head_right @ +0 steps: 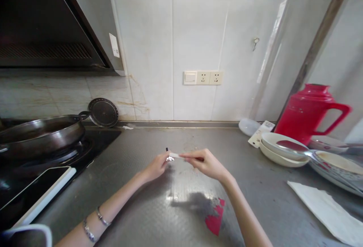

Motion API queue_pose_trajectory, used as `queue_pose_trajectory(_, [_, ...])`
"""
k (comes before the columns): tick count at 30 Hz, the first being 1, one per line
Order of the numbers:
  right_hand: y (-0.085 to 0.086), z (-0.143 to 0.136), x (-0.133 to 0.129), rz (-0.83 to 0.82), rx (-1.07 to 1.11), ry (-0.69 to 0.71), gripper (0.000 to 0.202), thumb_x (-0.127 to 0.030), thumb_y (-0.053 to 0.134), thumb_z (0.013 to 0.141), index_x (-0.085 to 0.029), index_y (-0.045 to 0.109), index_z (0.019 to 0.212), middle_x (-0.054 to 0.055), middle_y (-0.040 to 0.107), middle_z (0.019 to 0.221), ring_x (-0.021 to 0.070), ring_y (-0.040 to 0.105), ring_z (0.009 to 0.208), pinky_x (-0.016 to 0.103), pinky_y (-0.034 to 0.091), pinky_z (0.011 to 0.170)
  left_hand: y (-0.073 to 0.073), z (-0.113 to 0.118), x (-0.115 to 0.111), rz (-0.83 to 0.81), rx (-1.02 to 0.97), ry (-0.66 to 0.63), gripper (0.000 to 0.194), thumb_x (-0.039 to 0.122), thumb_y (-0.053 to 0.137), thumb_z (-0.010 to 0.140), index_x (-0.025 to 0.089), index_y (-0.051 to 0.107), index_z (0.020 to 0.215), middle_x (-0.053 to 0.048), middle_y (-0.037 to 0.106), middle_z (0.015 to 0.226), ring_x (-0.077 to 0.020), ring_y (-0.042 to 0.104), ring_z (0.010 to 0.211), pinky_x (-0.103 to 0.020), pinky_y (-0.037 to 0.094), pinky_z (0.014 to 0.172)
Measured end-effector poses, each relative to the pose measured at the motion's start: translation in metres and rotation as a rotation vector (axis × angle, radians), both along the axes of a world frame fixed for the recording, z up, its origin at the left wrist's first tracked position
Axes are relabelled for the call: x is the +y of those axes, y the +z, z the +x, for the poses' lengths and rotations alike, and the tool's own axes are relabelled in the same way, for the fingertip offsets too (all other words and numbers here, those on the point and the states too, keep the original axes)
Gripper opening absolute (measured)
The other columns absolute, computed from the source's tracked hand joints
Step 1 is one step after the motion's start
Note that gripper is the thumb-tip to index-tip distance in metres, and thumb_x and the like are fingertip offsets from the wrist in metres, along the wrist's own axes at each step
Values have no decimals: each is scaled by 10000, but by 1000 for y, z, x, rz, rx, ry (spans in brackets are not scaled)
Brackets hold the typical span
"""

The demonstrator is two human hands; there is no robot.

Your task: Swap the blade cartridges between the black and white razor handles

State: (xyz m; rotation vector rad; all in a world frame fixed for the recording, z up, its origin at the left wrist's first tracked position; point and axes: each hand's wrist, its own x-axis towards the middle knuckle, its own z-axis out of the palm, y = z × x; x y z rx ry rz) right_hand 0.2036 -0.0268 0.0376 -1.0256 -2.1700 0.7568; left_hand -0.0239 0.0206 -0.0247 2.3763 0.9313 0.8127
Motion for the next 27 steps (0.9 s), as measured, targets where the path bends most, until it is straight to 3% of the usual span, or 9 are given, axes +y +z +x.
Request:
queue_pose_trajectory(5, [-1, 7, 3, -140, -9, 60, 355, -369, 527, 827, -158, 686, 1066, 1, 551, 542, 87, 390, 494, 208, 309, 466, -3, 1, 0, 36, -24, -20, 259, 64, 341, 830, 191, 504, 987, -37, 599, 909, -155, 549, 834, -242, 378, 754])
queue_pose_trajectory(9, [-5, 6, 6, -84, 61, -1, 374, -377, 522, 828, -151, 675, 1084, -5, 522, 543, 84, 370, 500, 211, 306, 473, -4, 2, 2, 29, -37, -24, 223, 81, 357, 833, 178, 513, 957, -38, 598, 860, -156, 551, 795, -233, 380, 724])
queue_pose_trajectory(20, [-10, 2, 8, -131, 17, 64, 355, -359, 522, 830, -156, 683, 1072, -19, 466, 512, 83, 342, 497, 205, 266, 452, 1, 2, 1, 15, -68, -33, 269, 43, 374, 788, 187, 529, 954, -28, 604, 874, -153, 544, 817, -234, 377, 739])
queue_pose_trajectory(24, [-12, -1, 9, -42, 96, -21, 363, -360, 507, 838, -154, 675, 1085, -6, 502, 560, 88, 361, 525, 209, 282, 476, -3, 2, 4, 26, -110, -20, 177, 112, 382, 839, 180, 526, 916, -42, 605, 865, -157, 550, 807, -242, 380, 732])
queue_pose_trajectory(27, [-13, -1, 9, -77, 119, -12, 380, -378, 510, 834, -144, 675, 1084, -16, 475, 538, 84, 340, 514, 211, 272, 472, -4, 2, 4, 2, -146, -10, 114, 184, 403, 862, 182, 517, 860, -29, 592, 795, -148, 546, 749, -242, 382, 703])
